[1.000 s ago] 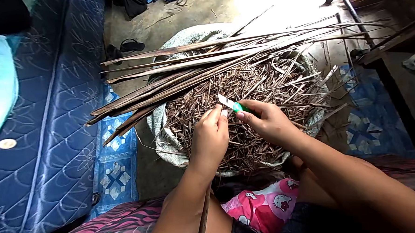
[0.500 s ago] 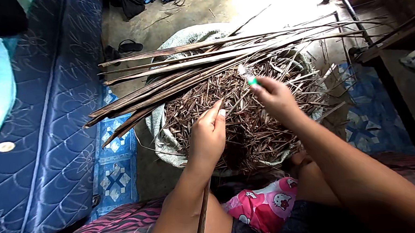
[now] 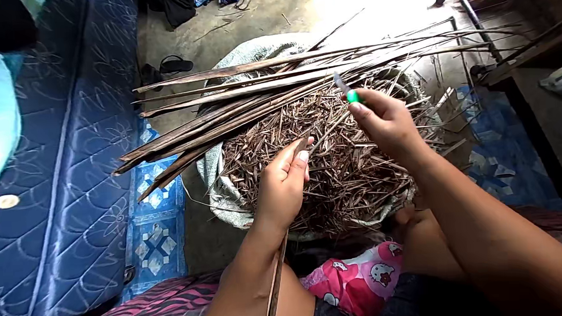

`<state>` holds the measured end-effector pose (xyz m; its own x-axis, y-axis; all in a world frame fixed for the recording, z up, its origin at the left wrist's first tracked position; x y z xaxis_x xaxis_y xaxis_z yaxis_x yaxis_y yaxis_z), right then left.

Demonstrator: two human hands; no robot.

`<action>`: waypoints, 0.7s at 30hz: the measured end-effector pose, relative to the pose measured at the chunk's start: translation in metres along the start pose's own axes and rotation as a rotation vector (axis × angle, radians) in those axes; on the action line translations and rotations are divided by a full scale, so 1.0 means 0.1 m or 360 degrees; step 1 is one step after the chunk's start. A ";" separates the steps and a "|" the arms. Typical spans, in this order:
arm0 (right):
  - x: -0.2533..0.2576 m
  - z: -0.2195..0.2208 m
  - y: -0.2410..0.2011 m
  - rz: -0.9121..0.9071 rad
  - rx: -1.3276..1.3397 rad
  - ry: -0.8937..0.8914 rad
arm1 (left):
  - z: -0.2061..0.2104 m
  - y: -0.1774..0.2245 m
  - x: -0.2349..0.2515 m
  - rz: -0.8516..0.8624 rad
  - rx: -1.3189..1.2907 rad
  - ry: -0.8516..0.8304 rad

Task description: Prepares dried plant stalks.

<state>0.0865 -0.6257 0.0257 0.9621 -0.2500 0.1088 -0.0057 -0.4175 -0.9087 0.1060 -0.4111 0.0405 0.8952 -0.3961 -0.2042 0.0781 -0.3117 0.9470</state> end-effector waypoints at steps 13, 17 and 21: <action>-0.10 0.13 -0.16 -0.0106 0.0464 -0.0248 | 0.01 -0.01 -0.02 -0.0064 -0.0187 -0.0078; -0.14 0.30 -0.18 -0.0183 0.0201 -0.0380 | 0.04 0.01 -0.03 -0.0116 -0.0342 -0.0158; -0.02 0.04 -0.06 0.0009 0.0268 0.0002 | 0.07 0.00 -0.03 -0.0183 -0.0361 -0.0220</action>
<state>0.0855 -0.6196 0.0291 0.9618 -0.2534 0.1038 0.0345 -0.2640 -0.9639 0.1002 -0.4159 0.0394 0.8079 -0.4881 -0.3303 0.2855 -0.1663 0.9439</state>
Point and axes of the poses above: each hand's wrist, its own x-axis towards the middle knuckle, its own z-axis out of the palm, y = z × x, the point moved 7 cm from there along x, towards the middle knuckle, and after that the axes turned 1 degree about -z, right-handed, at the moved point
